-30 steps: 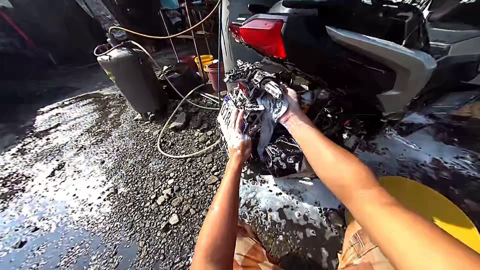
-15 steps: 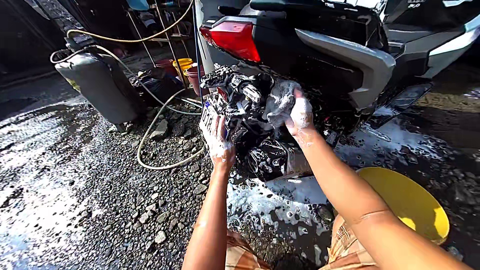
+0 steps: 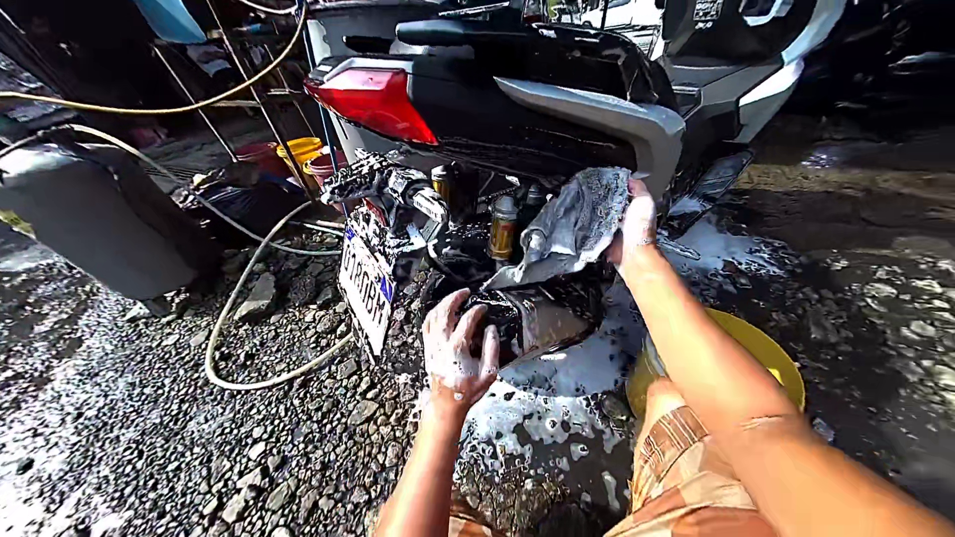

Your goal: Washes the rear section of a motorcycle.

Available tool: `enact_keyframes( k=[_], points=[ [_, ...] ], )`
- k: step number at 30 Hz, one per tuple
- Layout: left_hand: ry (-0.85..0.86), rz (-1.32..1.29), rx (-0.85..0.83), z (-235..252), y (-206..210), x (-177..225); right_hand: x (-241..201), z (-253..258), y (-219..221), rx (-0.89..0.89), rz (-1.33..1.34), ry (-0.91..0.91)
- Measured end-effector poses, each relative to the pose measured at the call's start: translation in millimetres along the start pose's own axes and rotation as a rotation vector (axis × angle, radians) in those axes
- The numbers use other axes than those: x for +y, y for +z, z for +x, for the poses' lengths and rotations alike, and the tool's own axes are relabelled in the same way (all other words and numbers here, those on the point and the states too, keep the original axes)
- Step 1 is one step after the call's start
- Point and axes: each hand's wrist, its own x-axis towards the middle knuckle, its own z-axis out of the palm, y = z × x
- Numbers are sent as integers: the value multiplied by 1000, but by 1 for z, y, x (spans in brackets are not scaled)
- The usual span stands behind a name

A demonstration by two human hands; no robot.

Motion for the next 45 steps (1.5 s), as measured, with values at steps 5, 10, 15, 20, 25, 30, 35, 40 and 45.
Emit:
enact_keyframes(
  k=[5, 10, 15, 20, 25, 30, 35, 40, 45],
  points=[
    [-119, 193, -127, 11, 34, 8, -11, 18, -171, 3, -213, 121],
    [-82, 122, -49, 3, 34, -2, 43, 17, -355, 149, -993, 554],
    [-52, 59, -50, 2, 33, -10, 155, -14, -445, -281, -1681, 1009],
    [-60, 30, -27, -3, 27, -12, 113, -116, -350, -237, -1462, 894],
    [-82, -9, 2, -6, 25, -4, 78, -129, -320, -117, -1391, 846],
    [-111, -25, 45, -4, 26, -1, 95, -86, -376, -106, -1488, 1000],
    [-182, 55, 7, -1, 26, 6, 176, -40, -451, -147, -1218, 921],
    [-332, 435, -289, 29, 15, 29, 105, -27, -396, 170, -563, 620],
    [-344, 445, -309, 33, 26, 34, 31, 1, -287, 139, -339, 299]
  ],
)
